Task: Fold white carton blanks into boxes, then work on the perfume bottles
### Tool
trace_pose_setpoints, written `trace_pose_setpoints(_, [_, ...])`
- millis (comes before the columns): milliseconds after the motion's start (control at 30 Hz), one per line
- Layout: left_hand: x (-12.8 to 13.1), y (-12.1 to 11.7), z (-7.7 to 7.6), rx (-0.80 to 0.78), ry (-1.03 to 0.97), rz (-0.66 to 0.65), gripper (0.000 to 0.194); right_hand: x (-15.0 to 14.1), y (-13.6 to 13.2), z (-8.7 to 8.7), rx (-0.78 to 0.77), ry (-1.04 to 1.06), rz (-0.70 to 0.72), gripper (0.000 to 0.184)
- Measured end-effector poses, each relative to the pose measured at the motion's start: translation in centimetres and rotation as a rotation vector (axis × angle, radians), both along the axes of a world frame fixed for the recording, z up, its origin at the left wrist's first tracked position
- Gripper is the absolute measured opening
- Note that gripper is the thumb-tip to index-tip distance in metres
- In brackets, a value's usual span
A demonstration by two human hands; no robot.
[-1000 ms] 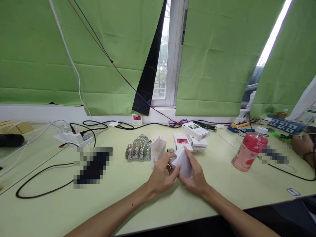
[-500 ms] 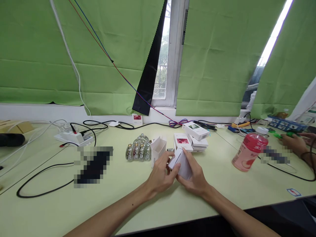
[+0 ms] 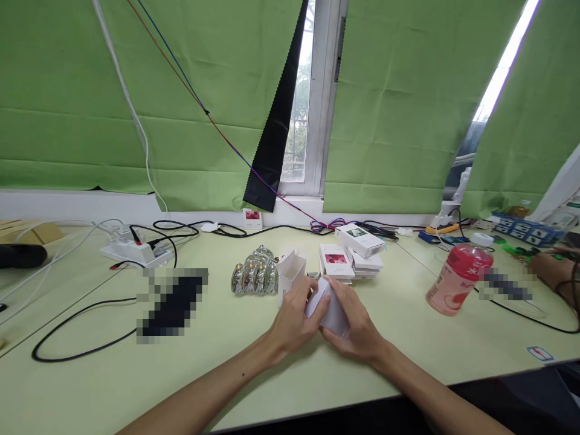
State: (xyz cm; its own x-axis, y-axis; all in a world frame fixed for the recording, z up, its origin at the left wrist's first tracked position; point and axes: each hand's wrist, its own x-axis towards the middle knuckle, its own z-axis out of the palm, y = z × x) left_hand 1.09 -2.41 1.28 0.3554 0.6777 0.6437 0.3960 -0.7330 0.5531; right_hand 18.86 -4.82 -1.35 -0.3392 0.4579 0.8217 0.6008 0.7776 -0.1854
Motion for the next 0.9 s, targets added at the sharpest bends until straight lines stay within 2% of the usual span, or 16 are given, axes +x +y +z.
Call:
trace_pose_setpoints(267, [0.01, 0.06, 0.32, 0.022, 0.017, 0.013, 0.013, 0.12, 0.03, 0.34, -0.027, -0.032, -0.001, 0.094])
trace_pose_setpoints(433, [-0.05, 0.00, 0.27, -0.061, 0.017, -0.006, 0.014, 0.38, 0.12, 0.56, -0.028, -0.050, 0.007, 0.094])
trace_pose_setpoints(600, [-0.05, -0.22, 0.60, -0.104, 0.003, -0.073, 0.034, 0.55, 0.30, 0.61, 0.003, -0.061, 0.003, 0.096])
trace_pose_setpoints(733, [-0.02, -0.30, 0.99, -0.107, 0.028, -0.119, 0.036, 0.65, 0.44, 0.35, 0.037, -0.075, -0.009, 0.097])
trace_pose_setpoints(900, [0.08, -0.04, 0.73, -0.076, 0.025, -0.151, 0.040, 0.68, 0.50, 0.05, 0.064, -0.086, -0.034, 0.096])
